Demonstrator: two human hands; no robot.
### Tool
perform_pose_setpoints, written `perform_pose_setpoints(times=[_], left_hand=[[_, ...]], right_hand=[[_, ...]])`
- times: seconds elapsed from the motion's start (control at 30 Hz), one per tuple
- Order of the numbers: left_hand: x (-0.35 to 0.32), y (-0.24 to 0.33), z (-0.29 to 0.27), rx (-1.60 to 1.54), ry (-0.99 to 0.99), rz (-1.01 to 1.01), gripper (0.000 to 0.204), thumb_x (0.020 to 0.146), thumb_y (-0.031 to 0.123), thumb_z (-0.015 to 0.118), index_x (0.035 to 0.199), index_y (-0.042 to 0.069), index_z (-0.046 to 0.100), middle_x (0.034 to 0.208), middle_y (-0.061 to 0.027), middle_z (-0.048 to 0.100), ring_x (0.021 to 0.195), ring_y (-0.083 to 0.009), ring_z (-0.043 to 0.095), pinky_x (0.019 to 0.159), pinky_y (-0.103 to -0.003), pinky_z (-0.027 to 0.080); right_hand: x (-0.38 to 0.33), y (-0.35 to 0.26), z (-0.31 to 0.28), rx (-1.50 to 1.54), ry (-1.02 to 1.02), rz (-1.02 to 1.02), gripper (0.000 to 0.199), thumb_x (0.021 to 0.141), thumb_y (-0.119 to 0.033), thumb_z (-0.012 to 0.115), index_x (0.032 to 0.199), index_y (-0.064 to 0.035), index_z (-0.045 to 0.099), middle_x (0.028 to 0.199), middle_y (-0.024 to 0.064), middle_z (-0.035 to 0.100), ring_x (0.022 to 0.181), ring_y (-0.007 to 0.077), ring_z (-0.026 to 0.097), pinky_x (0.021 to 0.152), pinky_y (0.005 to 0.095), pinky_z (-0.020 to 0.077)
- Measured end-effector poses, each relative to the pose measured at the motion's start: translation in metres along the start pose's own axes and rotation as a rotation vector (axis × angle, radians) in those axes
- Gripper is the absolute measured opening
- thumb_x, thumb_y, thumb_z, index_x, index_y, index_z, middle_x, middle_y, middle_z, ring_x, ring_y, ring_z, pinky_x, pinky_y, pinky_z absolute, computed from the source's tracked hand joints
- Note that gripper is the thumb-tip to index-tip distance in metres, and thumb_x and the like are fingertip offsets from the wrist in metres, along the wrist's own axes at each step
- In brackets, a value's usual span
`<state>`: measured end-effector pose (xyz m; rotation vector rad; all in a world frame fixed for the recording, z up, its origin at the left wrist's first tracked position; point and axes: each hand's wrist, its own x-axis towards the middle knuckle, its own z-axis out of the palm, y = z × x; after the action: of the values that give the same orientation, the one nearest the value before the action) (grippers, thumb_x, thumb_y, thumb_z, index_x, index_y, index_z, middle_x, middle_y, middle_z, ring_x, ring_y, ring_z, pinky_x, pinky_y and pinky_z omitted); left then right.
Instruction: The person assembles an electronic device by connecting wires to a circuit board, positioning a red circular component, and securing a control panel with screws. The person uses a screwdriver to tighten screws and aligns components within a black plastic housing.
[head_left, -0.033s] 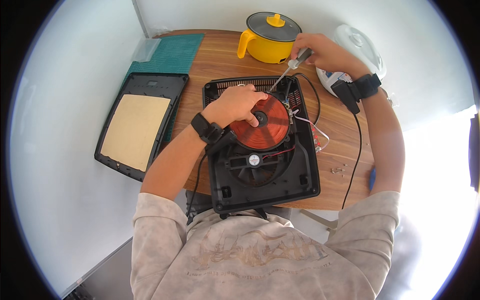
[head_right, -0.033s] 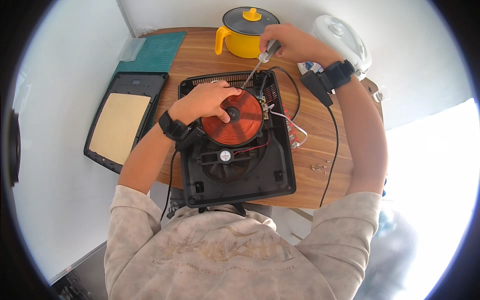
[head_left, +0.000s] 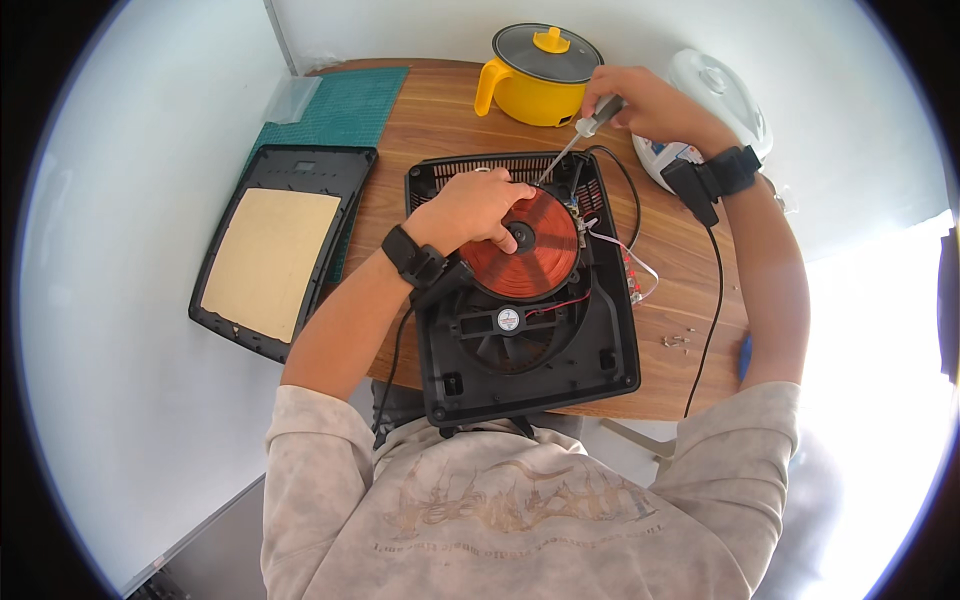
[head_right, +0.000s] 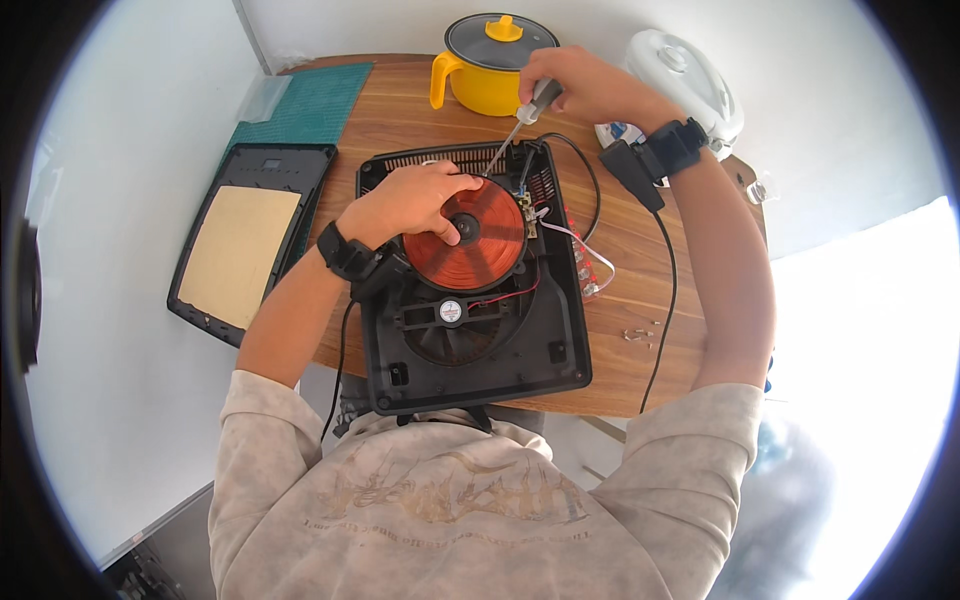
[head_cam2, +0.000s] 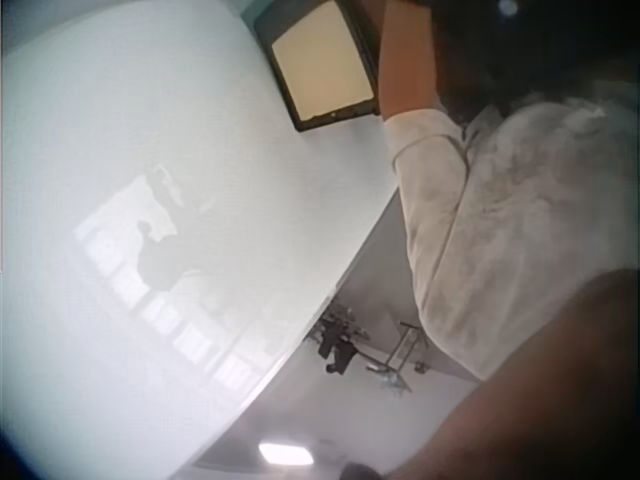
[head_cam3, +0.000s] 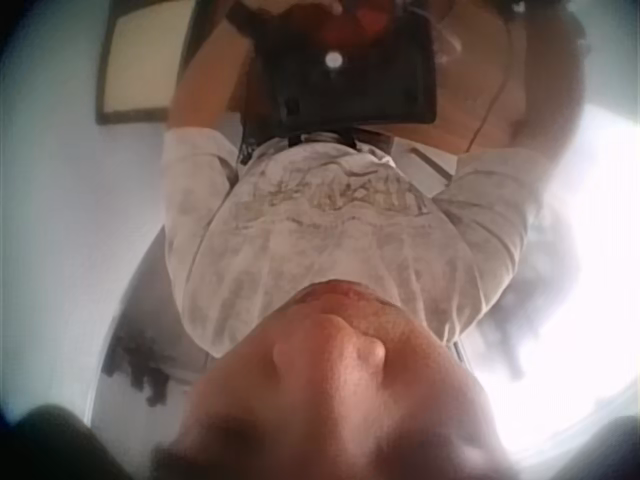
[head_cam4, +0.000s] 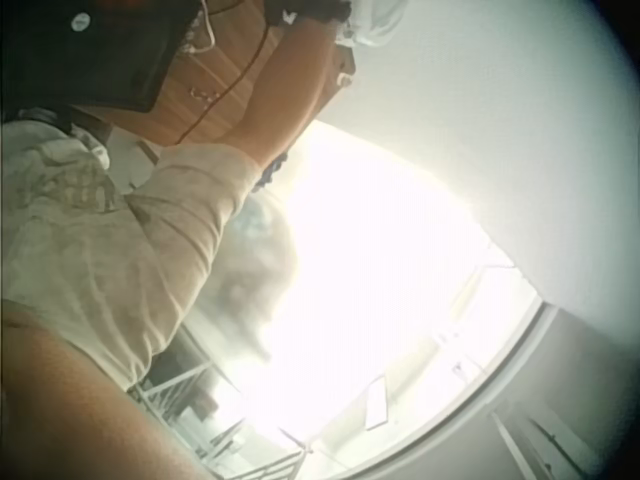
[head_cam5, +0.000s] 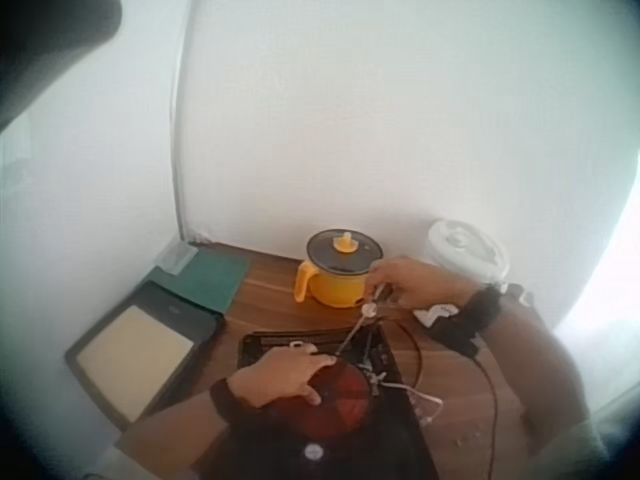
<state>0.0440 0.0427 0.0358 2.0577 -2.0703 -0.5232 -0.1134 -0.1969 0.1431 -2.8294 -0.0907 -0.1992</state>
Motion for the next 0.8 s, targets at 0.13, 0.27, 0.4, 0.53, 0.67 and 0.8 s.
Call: perform_pose_setpoints(times=[0.13, 0.27, 0.4, 0.53, 0.67, 0.8], left_hand=[[0.001, -0.008, 0.003, -0.009, 0.023, 0.040, 0.087, 0.063, 0.034, 0.094, 0.141, 0.015, 0.059, 0.129, -0.0158, 0.062, 0.116, -0.0355, 0.063, 0.095, -0.043, 0.053], [0.002, -0.008, 0.004, 0.000, 0.042, 0.066, 0.088, 0.063, 0.034, 0.094, 0.141, 0.016, 0.059, 0.126, -0.0177, 0.063, 0.115, -0.0359, 0.064, 0.094, -0.043, 0.054], [0.000, -0.004, 0.001, -0.013, 0.020, 0.020, 0.086, 0.064, 0.033, 0.092, 0.141, 0.014, 0.059, 0.132, -0.0132, 0.062, 0.115, -0.0356, 0.063, 0.095, -0.043, 0.052], [-0.002, -0.005, 0.003, -0.034, 0.019, 0.022, 0.087, 0.064, 0.033, 0.092, 0.141, 0.015, 0.059, 0.133, -0.0139, 0.061, 0.115, -0.0362, 0.063, 0.095, -0.044, 0.052], [-0.001, -0.009, 0.008, -0.002, 0.089, 0.074, 0.085, 0.063, 0.034, 0.093, 0.139, 0.016, 0.060, 0.118, -0.0125, 0.064, 0.108, -0.0324, 0.066, 0.089, -0.043, 0.055], [-0.001, -0.007, 0.007, -0.011, 0.059, 0.059, 0.085, 0.063, 0.034, 0.093, 0.140, 0.016, 0.060, 0.123, -0.0131, 0.063, 0.111, -0.0339, 0.065, 0.091, -0.044, 0.054]], right_hand=[[0.009, -0.006, -0.005, -0.026, -0.045, -0.048, 0.032, 0.075, 0.018, 0.062, 0.099, -0.0030, 0.068, 0.103, 0.0080, 0.066, 0.099, 0.0311, 0.065, 0.084, 0.0389, 0.0554], [0.015, -0.015, -0.010, -0.092, -0.062, -0.063, 0.030, 0.077, 0.013, 0.064, 0.100, -0.0053, 0.069, 0.104, 0.0079, 0.067, 0.101, 0.0322, 0.063, 0.089, 0.0406, 0.0529], [0.023, -0.031, -0.004, -0.160, -0.054, 0.023, 0.028, 0.080, 0.008, 0.066, 0.103, -0.0082, 0.070, 0.104, 0.0079, 0.067, 0.105, 0.0318, 0.060, 0.093, 0.0407, 0.0506], [0.019, -0.058, -0.005, -0.329, -0.090, 0.072, 0.020, 0.083, -0.001, 0.068, 0.101, -0.0074, 0.072, 0.101, 0.0098, 0.069, 0.104, 0.0314, 0.061, 0.092, 0.0412, 0.0508], [0.026, -0.075, -0.012, -0.403, -0.186, 0.169, 0.014, 0.085, -0.014, 0.069, 0.091, -0.0034, 0.074, 0.090, 0.0146, 0.070, 0.092, 0.0348, 0.066, 0.084, 0.0443, 0.0532], [0.033, -0.093, 0.005, -0.626, -0.120, 0.229, 0.028, 0.089, -0.027, 0.065, 0.083, -0.0014, 0.074, 0.080, 0.0206, 0.070, 0.077, 0.0393, 0.068, 0.074, 0.0475, 0.0550]])
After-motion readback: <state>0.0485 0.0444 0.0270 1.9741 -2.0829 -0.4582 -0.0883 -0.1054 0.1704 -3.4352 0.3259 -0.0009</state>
